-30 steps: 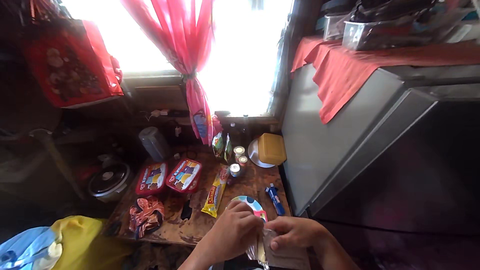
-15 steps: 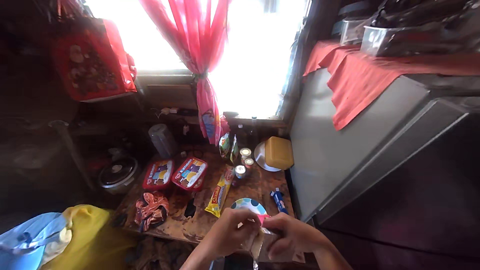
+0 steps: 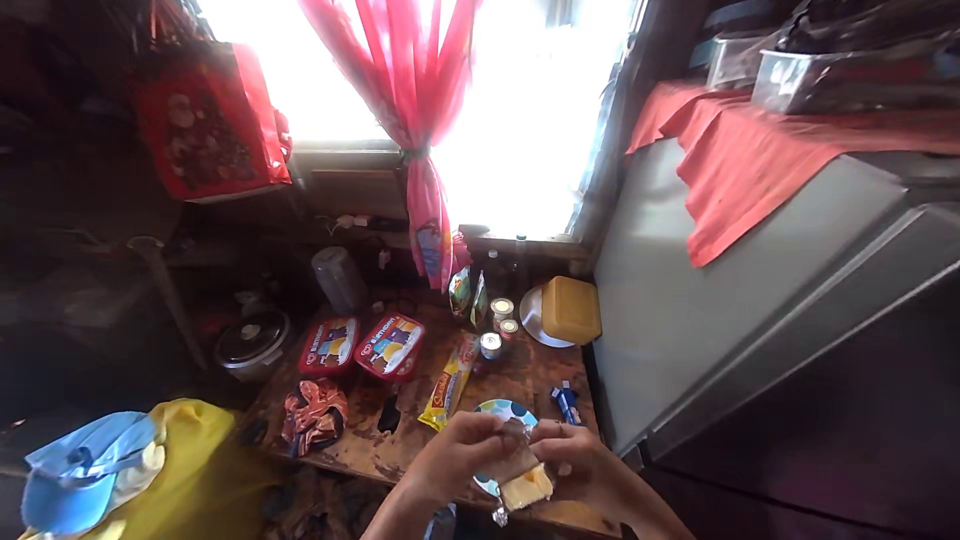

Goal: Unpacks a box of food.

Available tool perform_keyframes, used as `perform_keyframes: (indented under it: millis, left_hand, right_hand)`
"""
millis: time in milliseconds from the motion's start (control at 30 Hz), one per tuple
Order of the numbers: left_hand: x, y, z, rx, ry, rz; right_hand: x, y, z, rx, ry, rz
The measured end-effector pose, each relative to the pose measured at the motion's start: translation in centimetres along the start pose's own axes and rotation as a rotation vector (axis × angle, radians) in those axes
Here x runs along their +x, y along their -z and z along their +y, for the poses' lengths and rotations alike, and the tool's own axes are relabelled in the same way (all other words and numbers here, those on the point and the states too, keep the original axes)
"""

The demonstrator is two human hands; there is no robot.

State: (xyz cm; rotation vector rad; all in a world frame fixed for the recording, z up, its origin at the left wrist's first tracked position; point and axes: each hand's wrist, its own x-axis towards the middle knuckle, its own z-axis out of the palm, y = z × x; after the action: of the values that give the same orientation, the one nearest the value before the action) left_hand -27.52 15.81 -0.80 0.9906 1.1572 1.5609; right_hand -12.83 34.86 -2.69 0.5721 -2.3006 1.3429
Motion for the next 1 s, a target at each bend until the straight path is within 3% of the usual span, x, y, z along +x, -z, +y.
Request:
perform_keyframes:
  millis: [233,400,533,1000]
  left_hand:
    - [-0.5,0.3,-0.7,-0.111,-0.072,0.01]
    - [-1.2,-1.2,-2.1,-0.294,-0.116,-0.18]
    - [-1.0,-2.5,-2.4,-0.388,-0.218,-0.188]
    - [0.1,-4.4,-0.6,-0.353,-0.399,-0.261]
  right_hand:
    - [-0.5,-0.3,-1.0,-0.35,0.165,0.23]
    - [-0.2,0.2,-2.3,-0.592,0.294,0.337]
    - [0.1,0.1,-3.8,-0.733,0.318,0.352]
    - [-0.3,1.2,-6.5,-0.665,0.283,0.421]
